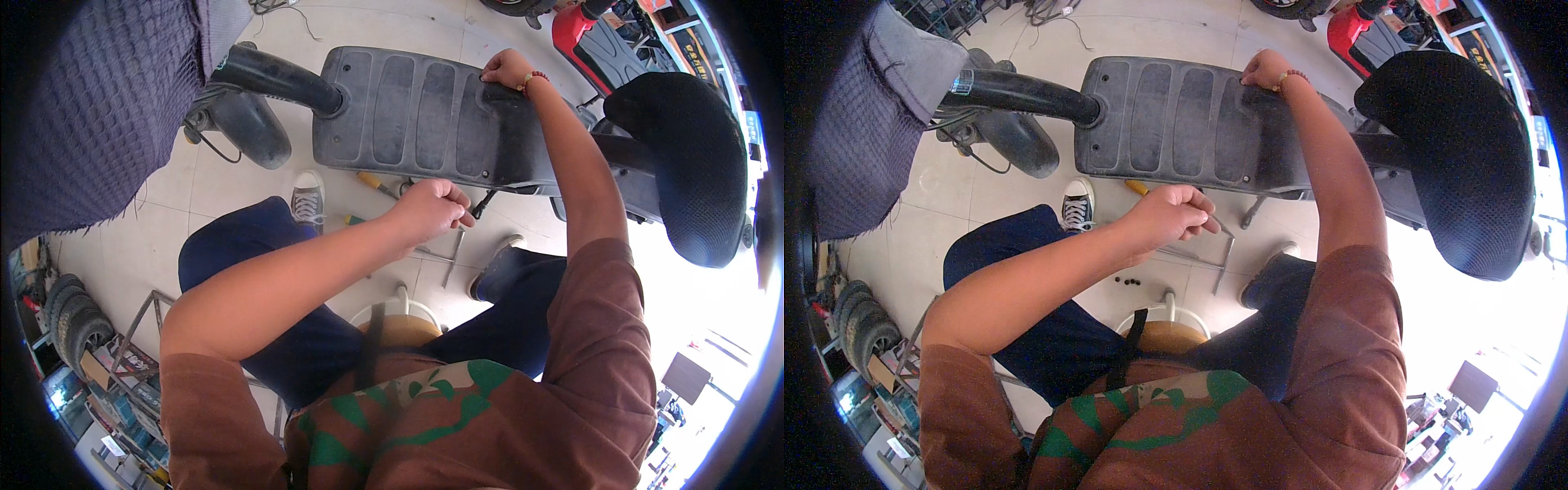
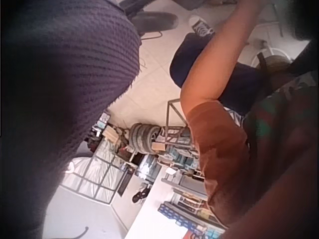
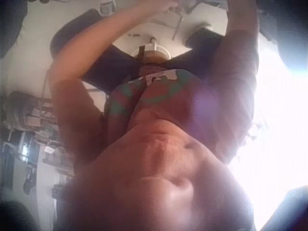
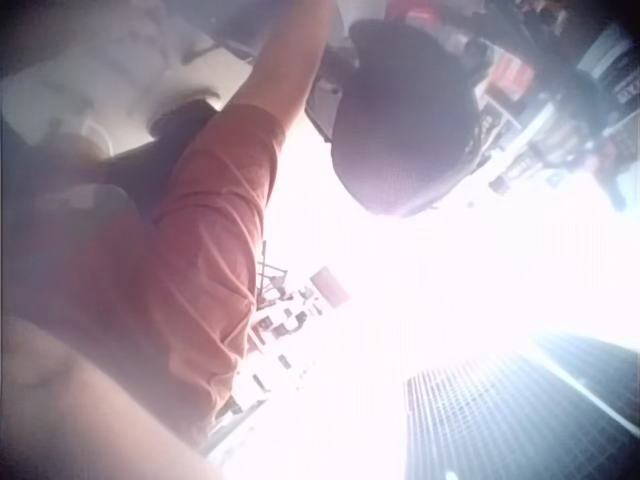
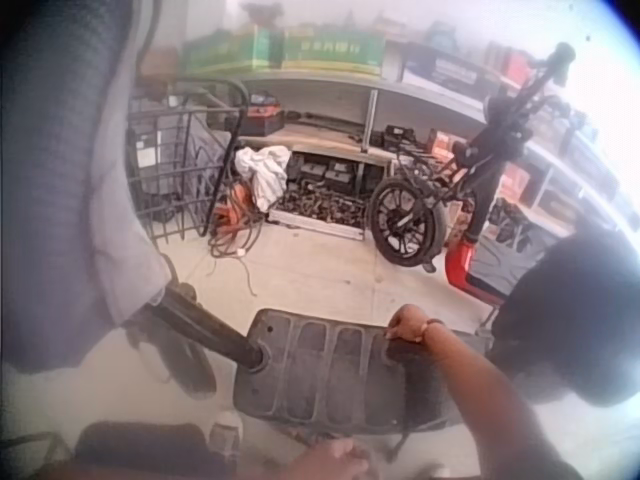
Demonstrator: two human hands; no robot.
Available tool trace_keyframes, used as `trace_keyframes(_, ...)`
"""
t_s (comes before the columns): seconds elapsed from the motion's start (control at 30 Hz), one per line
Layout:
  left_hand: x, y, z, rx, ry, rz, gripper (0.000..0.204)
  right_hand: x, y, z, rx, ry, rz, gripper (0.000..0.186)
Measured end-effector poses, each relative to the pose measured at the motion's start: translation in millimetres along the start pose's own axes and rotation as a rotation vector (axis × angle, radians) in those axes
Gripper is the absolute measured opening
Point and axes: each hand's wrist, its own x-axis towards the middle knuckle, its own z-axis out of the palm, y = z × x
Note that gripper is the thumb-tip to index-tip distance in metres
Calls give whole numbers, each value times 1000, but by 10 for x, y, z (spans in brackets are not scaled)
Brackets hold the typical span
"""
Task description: The person uses a multimeter to test the scooter's electrical system, then removes the floorboard cover with a screwdriver. They reposition the cover and secure it with screws, completing the reassembly.
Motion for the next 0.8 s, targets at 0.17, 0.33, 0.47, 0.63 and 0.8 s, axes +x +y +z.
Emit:
trace_keyframes(0.17, 4, -1, 10, 9, -7, 1, 17, 12, 60, 9, 16, 45, 18, 16)
trace_keyframes(0.33, 32, -38, -6, -8, -14, 6, 17, -30, -42, 2, -41, 63, 13, 16)
trace_keyframes(0.47, 23, -21, 7, -2, -11, -9, 17, -71, -90, -8, -113, 59, -60, 16)
trace_keyframes(0.63, 9, -12, 10, 1, -14, -8, 18, -62, -95, -12, -147, 15, -131, 15)
trace_keyframes(0.8, 24, -29, 3, 6, -18, 1, 18, -39, -107, -3, -150, -7, -156, 23)
